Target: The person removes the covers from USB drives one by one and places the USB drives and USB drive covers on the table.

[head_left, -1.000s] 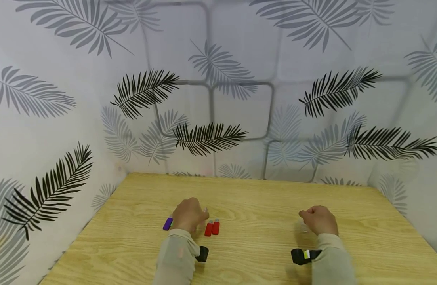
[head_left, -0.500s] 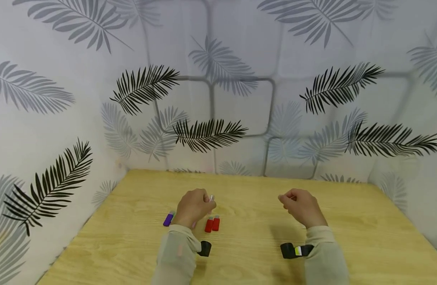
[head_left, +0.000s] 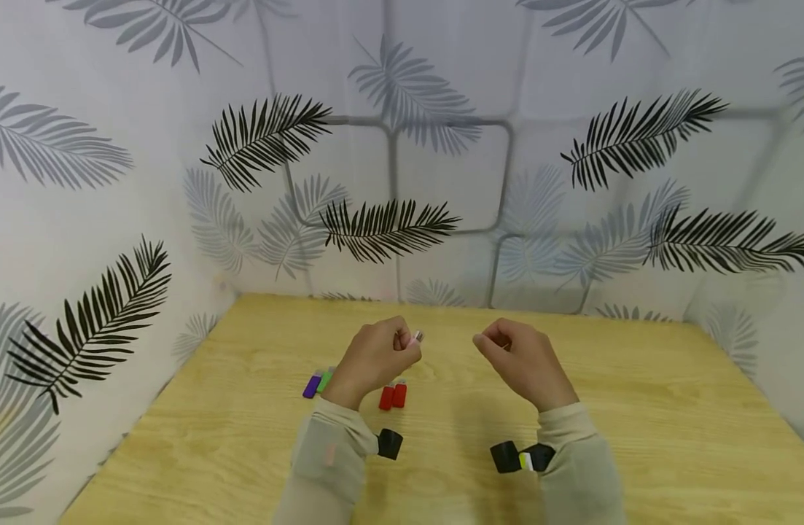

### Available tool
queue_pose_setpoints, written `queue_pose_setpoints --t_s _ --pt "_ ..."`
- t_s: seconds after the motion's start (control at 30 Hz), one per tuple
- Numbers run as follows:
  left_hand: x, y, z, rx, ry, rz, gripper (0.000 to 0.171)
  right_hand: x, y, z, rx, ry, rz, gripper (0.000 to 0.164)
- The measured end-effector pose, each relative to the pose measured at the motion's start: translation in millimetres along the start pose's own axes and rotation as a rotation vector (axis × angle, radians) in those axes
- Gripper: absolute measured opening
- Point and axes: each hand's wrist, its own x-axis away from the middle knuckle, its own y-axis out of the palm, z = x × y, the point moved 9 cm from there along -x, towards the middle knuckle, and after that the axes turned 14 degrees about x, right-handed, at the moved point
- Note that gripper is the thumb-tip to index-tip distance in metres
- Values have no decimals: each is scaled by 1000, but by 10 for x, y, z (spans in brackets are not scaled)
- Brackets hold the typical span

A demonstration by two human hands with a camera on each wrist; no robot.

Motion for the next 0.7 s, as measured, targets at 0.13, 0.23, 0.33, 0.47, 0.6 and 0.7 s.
queue_pose_setpoints --t_s 0.13,0.23,0.33,0.47,0.6,0.7 --pt "28 -35 105 -20 30 10 13 9 -44 -72 -3 -15 27 19" --pt "50 -34 198 12 63 -20 12 27 -102 -127 -16 -36 54 19" --pt "79 -2 340 87 113 -90 12 42 -177 -205 -37 -73 91 20" --pt "130 33 552 181 193 -181 10 67 -287 -382 -72 -135 139 24" --pt "176 52 684 206 257 -218 11 107 -331 -527 -107 -167 152 26" --pt "202 75 706 209 271 -232 11 131 -297 -551 -118 -171 136 27"
